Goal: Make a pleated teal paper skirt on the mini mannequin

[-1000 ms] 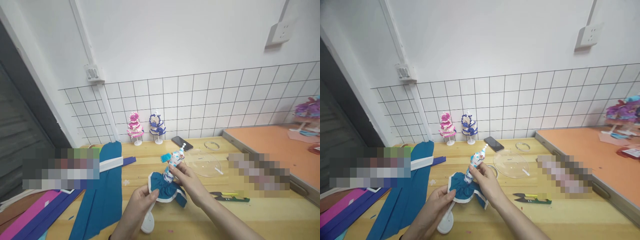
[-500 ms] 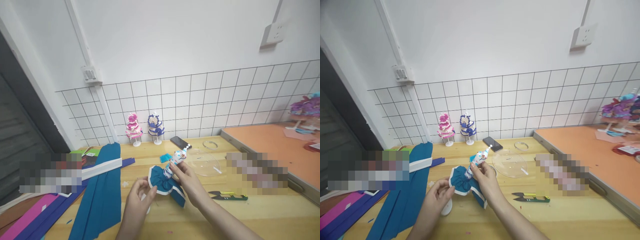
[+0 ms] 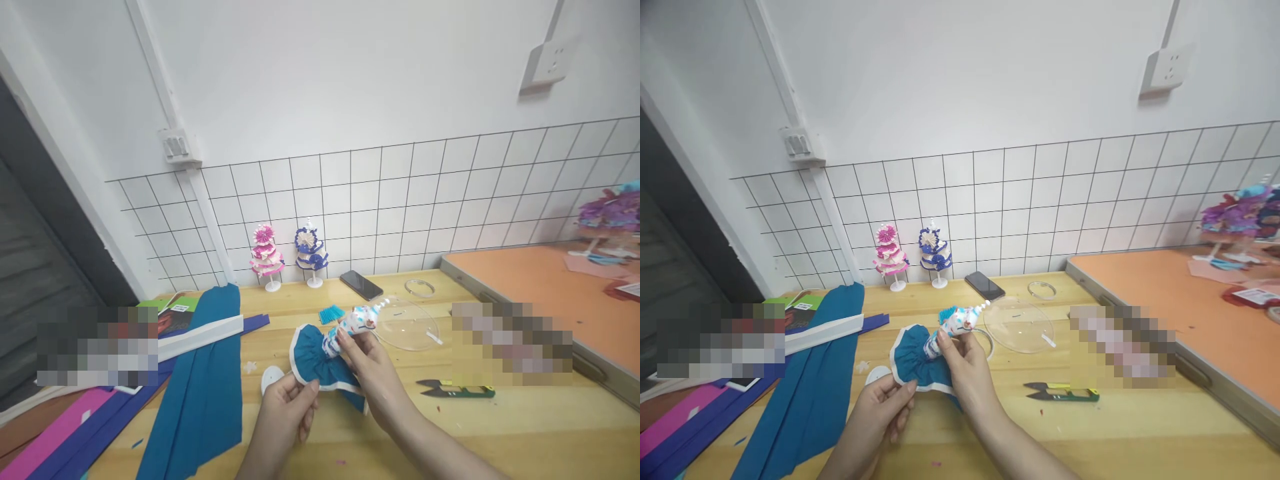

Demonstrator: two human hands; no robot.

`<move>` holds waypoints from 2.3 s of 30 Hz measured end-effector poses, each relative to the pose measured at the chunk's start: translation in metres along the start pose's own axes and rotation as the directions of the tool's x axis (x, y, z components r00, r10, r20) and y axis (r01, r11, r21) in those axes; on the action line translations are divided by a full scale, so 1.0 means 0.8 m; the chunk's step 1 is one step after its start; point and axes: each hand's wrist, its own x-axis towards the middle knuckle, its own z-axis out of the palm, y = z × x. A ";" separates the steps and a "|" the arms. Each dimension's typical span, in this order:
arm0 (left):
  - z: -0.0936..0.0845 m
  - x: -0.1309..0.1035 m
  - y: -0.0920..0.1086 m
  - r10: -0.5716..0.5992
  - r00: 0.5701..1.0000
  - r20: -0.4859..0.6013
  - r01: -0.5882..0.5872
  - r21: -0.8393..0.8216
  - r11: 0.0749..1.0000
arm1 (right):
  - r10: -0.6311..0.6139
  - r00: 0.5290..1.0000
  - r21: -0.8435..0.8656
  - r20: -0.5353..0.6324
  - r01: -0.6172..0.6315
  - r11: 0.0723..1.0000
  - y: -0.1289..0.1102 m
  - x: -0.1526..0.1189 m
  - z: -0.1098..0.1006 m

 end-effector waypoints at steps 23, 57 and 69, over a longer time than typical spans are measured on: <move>-0.006 0.004 -0.005 0.109 0.990 0.094 -0.115 0.059 0.992 | -0.040 0.991 -0.091 -0.127 0.028 0.995 -0.007 0.000 0.001; -0.005 -0.008 0.014 0.288 0.948 -0.136 -0.276 0.101 0.956 | 0.047 0.950 -0.297 0.309 0.049 0.954 -0.016 0.000 -0.005; -0.021 -0.007 0.031 0.329 0.930 -0.165 -0.321 0.075 0.944 | 0.213 0.912 -0.485 0.352 -0.018 0.874 -0.020 0.008 -0.022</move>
